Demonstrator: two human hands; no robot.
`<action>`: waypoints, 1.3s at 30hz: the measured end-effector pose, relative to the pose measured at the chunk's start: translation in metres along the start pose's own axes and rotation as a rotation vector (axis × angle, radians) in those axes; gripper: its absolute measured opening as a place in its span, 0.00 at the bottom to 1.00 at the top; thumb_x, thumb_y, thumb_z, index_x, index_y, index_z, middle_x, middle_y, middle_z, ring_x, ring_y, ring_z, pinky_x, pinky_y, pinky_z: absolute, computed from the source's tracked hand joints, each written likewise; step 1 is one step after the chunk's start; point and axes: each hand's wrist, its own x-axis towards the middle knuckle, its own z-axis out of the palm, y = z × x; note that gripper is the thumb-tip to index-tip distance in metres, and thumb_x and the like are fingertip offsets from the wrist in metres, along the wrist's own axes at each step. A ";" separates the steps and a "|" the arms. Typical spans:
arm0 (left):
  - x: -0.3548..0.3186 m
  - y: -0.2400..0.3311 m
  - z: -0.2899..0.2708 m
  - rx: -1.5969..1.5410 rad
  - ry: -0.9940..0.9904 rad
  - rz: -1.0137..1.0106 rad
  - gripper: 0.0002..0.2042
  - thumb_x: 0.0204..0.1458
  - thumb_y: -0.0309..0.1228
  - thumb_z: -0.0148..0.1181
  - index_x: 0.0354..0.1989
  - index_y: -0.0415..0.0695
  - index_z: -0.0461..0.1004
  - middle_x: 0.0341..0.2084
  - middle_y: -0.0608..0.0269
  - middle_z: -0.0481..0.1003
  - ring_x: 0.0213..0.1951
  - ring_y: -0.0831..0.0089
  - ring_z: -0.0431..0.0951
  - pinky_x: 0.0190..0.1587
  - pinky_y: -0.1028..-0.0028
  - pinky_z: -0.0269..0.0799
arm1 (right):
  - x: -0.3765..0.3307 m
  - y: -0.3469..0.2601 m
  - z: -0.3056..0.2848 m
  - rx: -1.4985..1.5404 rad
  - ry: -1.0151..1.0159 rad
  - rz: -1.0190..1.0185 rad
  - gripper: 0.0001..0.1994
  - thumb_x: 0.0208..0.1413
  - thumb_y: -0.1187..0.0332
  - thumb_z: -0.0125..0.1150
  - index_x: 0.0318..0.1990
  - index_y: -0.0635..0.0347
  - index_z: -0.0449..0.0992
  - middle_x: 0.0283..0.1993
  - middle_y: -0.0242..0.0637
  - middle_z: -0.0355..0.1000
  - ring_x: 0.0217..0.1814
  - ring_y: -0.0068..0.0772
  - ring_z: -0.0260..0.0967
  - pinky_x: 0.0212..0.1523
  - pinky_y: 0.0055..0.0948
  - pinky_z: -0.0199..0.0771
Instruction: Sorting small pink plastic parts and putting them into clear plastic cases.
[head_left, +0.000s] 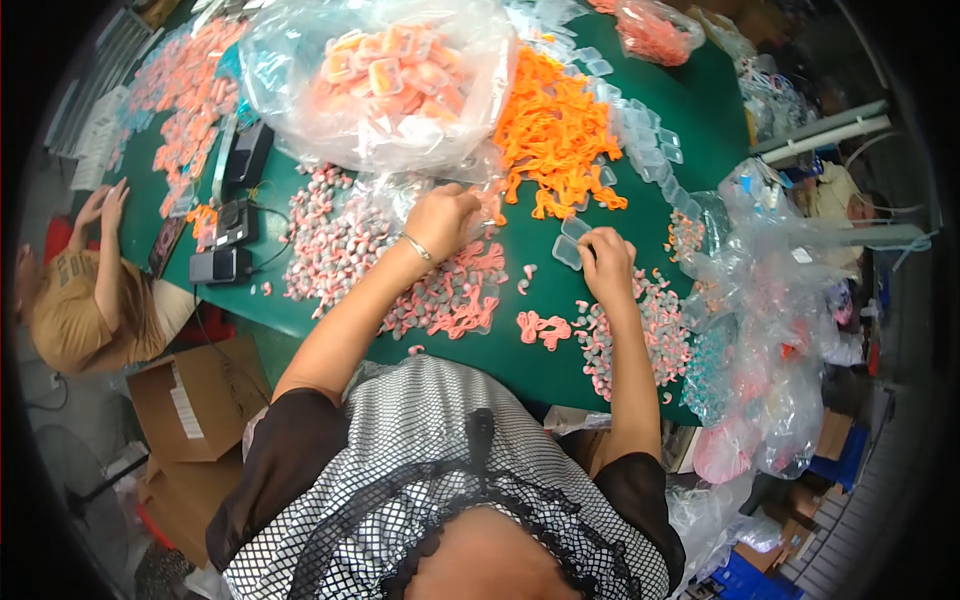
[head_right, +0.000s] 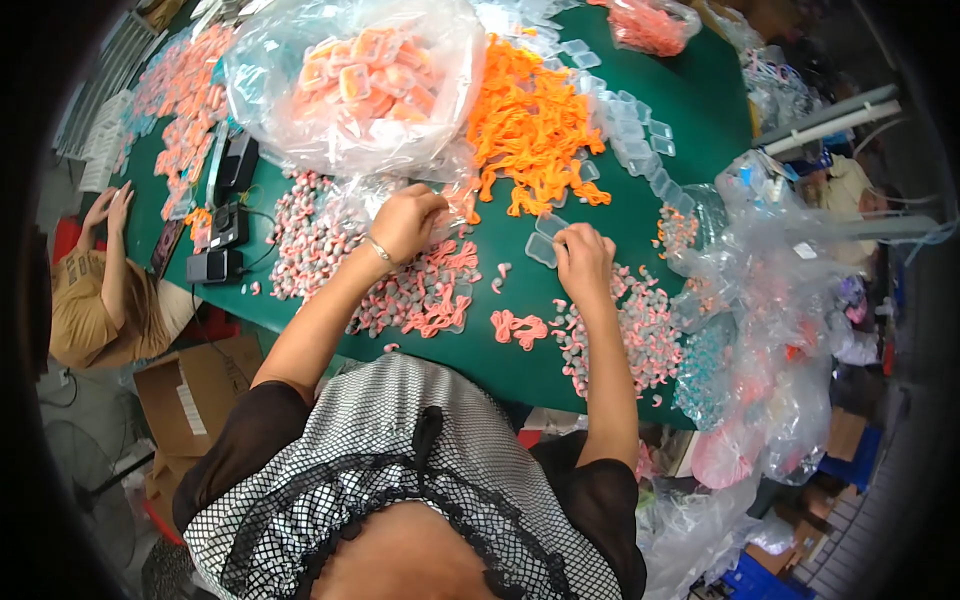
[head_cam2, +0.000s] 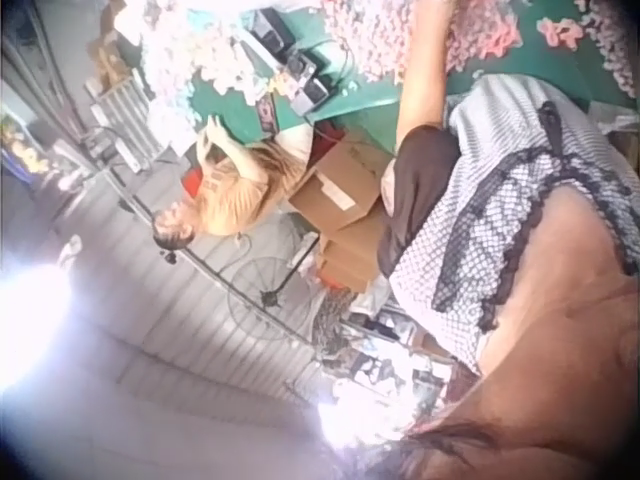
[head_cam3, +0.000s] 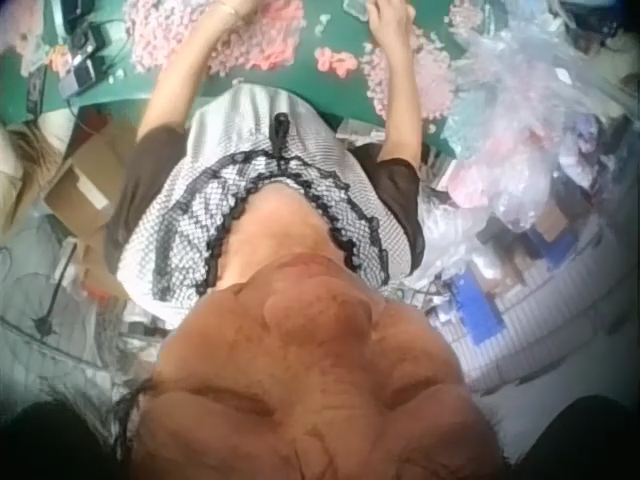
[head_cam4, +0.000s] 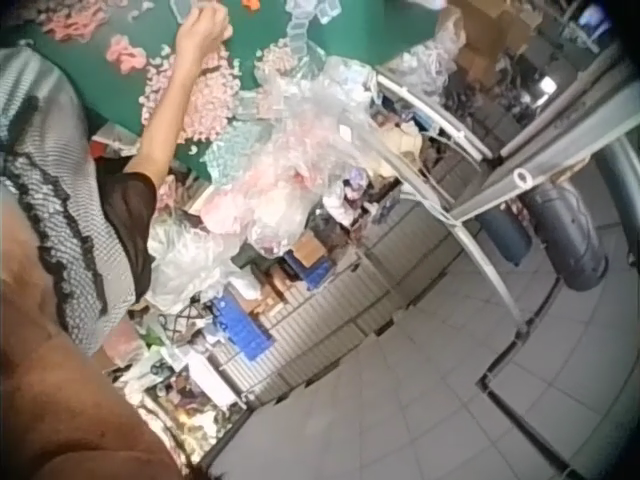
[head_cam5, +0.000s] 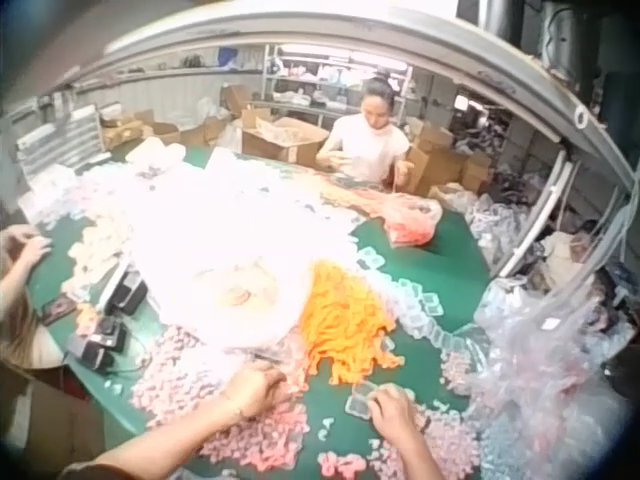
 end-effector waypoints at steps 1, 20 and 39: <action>-0.001 -0.004 0.004 0.007 0.000 -0.012 0.07 0.44 0.26 0.56 0.32 0.44 0.76 0.27 0.52 0.73 0.33 0.52 0.75 0.36 0.59 0.72 | -0.006 -0.004 0.003 -0.005 -0.041 0.013 0.06 0.44 0.72 0.62 0.32 0.55 0.74 0.37 0.32 0.69 0.43 0.36 0.67 0.46 0.39 0.57; 0.032 -0.030 0.029 0.146 -0.074 -0.284 0.08 0.44 0.32 0.59 0.34 0.49 0.78 0.33 0.54 0.75 0.38 0.54 0.76 0.40 0.60 0.71 | -0.024 -0.006 0.013 0.092 -0.013 0.080 0.07 0.45 0.74 0.62 0.34 0.57 0.74 0.38 0.36 0.69 0.42 0.41 0.68 0.41 0.38 0.63; 0.035 -0.044 0.030 0.168 -0.224 -0.167 0.06 0.43 0.29 0.55 0.30 0.48 0.76 0.32 0.54 0.74 0.39 0.54 0.75 0.41 0.60 0.70 | -0.023 0.029 0.002 0.185 0.118 0.220 0.02 0.46 0.75 0.60 0.30 0.60 0.75 0.32 0.40 0.71 0.37 0.45 0.70 0.37 0.38 0.70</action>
